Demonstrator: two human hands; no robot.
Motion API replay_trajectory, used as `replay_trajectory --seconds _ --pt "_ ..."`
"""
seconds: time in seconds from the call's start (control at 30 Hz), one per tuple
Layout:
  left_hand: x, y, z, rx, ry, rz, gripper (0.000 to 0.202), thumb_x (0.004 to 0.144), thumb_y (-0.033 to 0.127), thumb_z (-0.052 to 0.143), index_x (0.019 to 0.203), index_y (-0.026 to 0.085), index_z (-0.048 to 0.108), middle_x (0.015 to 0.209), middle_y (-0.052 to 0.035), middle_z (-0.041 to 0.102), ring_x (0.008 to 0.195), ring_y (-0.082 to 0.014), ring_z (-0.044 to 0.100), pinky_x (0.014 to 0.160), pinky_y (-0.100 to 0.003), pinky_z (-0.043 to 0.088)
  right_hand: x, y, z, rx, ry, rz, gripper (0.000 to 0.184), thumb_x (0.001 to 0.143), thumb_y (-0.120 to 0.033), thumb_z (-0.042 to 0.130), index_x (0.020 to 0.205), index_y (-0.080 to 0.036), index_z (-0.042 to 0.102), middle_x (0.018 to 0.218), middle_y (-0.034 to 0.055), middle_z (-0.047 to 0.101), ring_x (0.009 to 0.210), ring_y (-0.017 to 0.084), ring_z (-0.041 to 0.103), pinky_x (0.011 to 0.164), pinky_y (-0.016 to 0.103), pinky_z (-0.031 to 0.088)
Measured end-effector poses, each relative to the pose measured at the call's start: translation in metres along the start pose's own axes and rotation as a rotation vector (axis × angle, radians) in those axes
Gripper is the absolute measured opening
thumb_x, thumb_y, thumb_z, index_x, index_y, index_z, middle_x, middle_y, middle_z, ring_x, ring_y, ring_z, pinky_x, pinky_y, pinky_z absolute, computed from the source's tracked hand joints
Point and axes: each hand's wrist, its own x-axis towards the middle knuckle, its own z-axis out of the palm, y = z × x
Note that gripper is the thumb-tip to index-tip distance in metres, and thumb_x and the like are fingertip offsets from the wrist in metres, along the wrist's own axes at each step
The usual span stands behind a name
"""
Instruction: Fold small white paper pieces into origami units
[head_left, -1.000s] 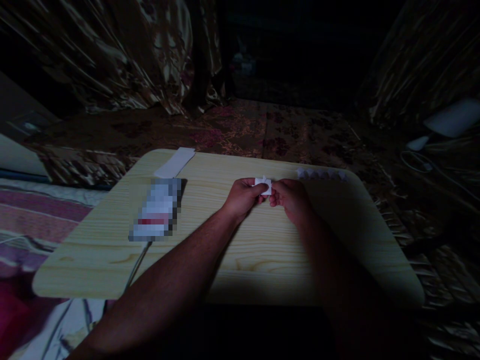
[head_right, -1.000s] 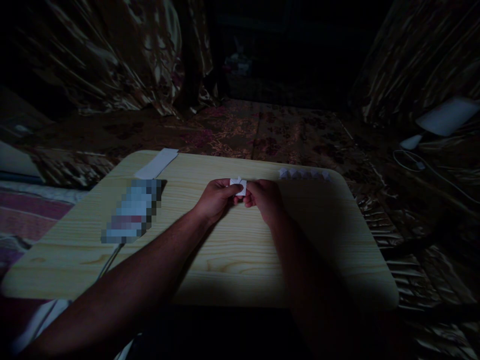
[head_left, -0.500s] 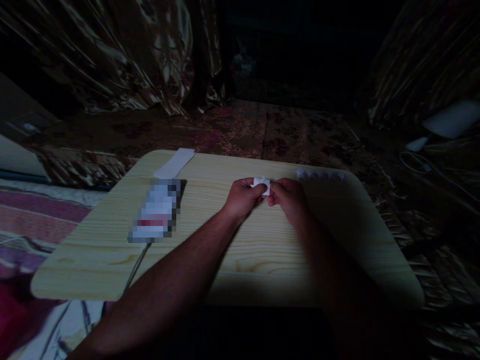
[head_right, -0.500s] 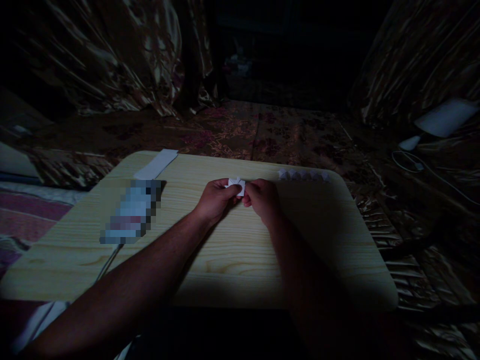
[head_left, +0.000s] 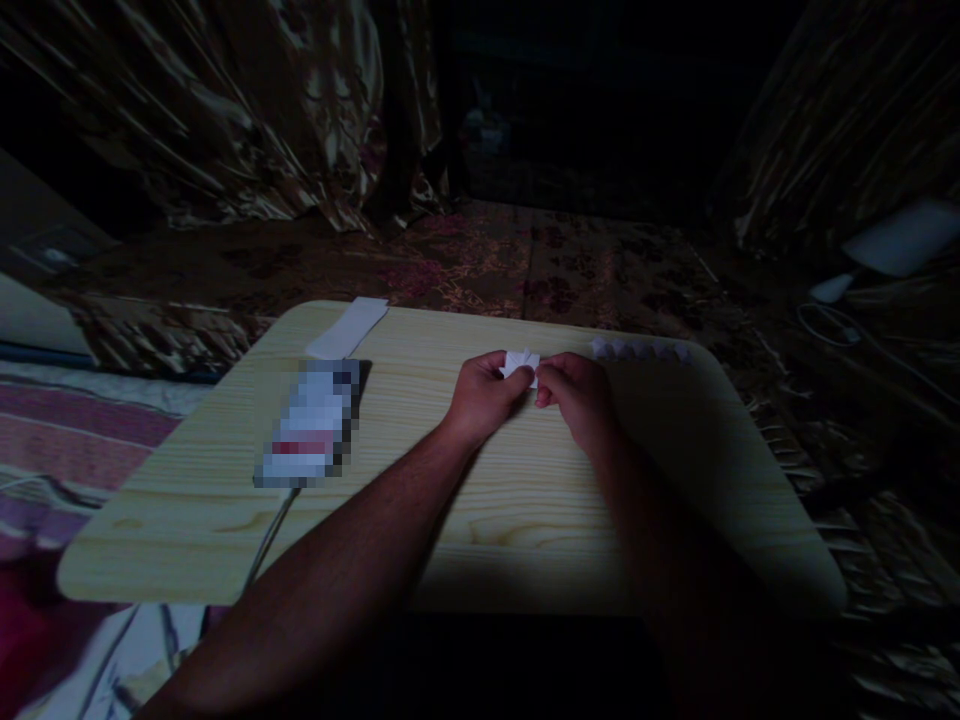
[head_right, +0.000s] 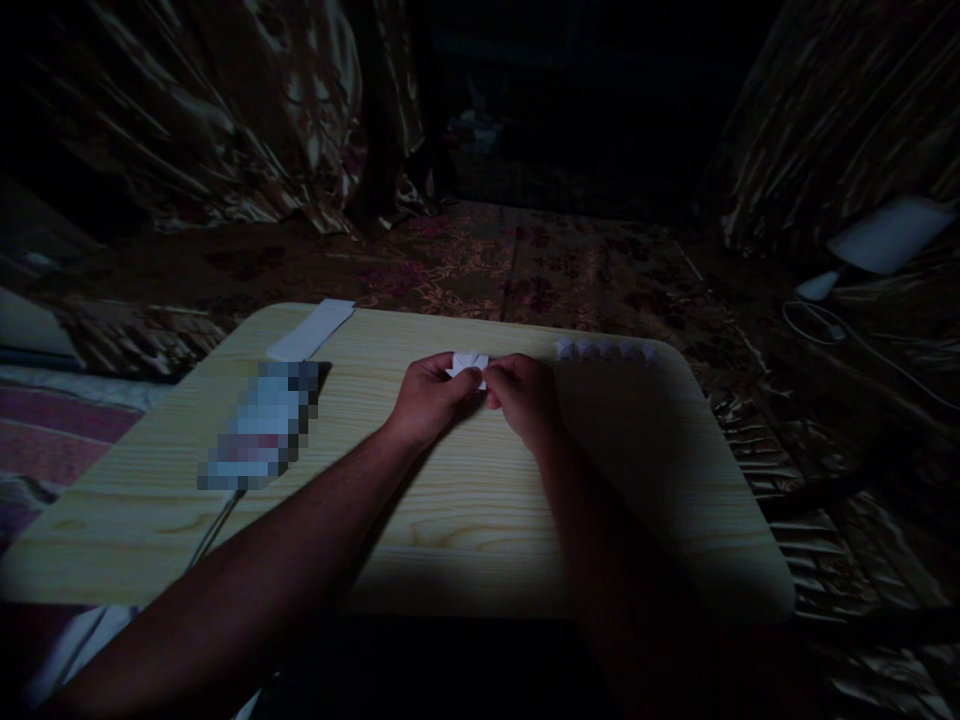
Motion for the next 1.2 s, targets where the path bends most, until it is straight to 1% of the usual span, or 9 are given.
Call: replay_trajectory --seconds 0.13,0.33,0.63,0.77,0.87,1.0,1.1,1.2 --pt "-0.0003 -0.0002 0.0007 0.024 -0.031 0.016 0.023 0.068 0.032 0.073 0.078 0.012 0.069 0.063 0.0006 0.063 0.051 -0.0074 0.047 0.049 -0.020 0.036 0.0001 -0.0004 -0.0007 -0.060 0.025 -0.051 0.019 0.076 -0.036 0.059 0.079 -0.018 0.063 0.055 -0.0032 0.060 0.050 0.013 0.058 0.054 0.024 0.047" --pt "0.0014 -0.0032 -0.0018 0.039 -0.004 0.014 0.023 0.066 0.030 0.074 0.080 0.013 0.067 0.062 0.0011 0.061 0.050 -0.0077 0.047 0.048 -0.021 0.035 0.0000 -0.0038 -0.0015 -0.134 0.066 -0.089 0.016 0.077 -0.034 0.058 0.075 -0.018 0.063 0.053 -0.0032 0.060 0.050 0.013 0.058 0.054 0.024 0.045" --pt "-0.0002 -0.0041 -0.0001 -0.016 0.025 -0.003 0.021 0.065 0.027 0.075 0.077 0.014 0.065 0.058 0.0020 0.059 0.047 -0.0075 0.046 0.047 -0.021 0.035 -0.0023 -0.0044 0.0026 -0.111 0.085 -0.105 0.018 0.076 -0.035 0.059 0.075 -0.018 0.062 0.058 -0.0026 0.061 0.050 0.012 0.057 0.051 0.023 0.043" --pt "-0.0014 -0.0028 0.0020 -0.041 0.013 0.024 0.019 0.065 0.026 0.075 0.075 0.014 0.064 0.059 0.0023 0.059 0.049 -0.0071 0.046 0.049 -0.021 0.036 -0.0036 -0.0061 0.0011 -0.146 0.099 -0.109 0.019 0.076 -0.037 0.059 0.075 -0.018 0.062 0.055 -0.0029 0.059 0.049 0.012 0.054 0.049 0.023 0.041" --pt "-0.0019 -0.0026 0.0031 -0.053 0.001 0.031 0.018 0.066 0.026 0.073 0.075 0.014 0.063 0.060 0.0024 0.059 0.050 -0.0072 0.047 0.051 -0.021 0.037 -0.0045 -0.0080 0.0002 -0.181 0.105 -0.101 0.018 0.076 -0.037 0.058 0.074 -0.019 0.061 0.054 -0.0031 0.058 0.049 0.012 0.054 0.050 0.024 0.041" --pt "-0.0010 -0.0039 0.0023 -0.010 0.006 0.061 0.017 0.067 0.026 0.072 0.075 0.014 0.064 0.063 0.0016 0.061 0.054 -0.0083 0.050 0.053 -0.021 0.038 -0.0049 -0.0082 0.0019 -0.193 0.114 -0.076 0.017 0.076 -0.036 0.057 0.073 -0.020 0.061 0.053 -0.0026 0.058 0.049 0.013 0.054 0.050 0.024 0.041" --pt "0.0006 -0.0052 0.0006 0.008 0.012 0.048 0.019 0.066 0.027 0.073 0.075 0.014 0.064 0.065 0.0013 0.062 0.056 -0.0088 0.051 0.055 -0.021 0.039 -0.0044 -0.0064 0.0030 -0.210 0.107 -0.084 0.017 0.077 -0.036 0.057 0.074 -0.020 0.061 0.052 -0.0025 0.058 0.049 0.014 0.055 0.050 0.024 0.042" --pt "0.0020 -0.0071 -0.0010 0.021 -0.009 0.035 0.020 0.067 0.029 0.072 0.076 0.013 0.064 0.065 0.0013 0.062 0.054 -0.0080 0.049 0.052 -0.021 0.037 -0.0029 -0.0039 0.0017 -0.238 0.094 -0.097 0.017 0.077 -0.037 0.057 0.076 -0.020 0.061 0.052 -0.0026 0.058 0.050 0.014 0.055 0.051 0.025 0.041"
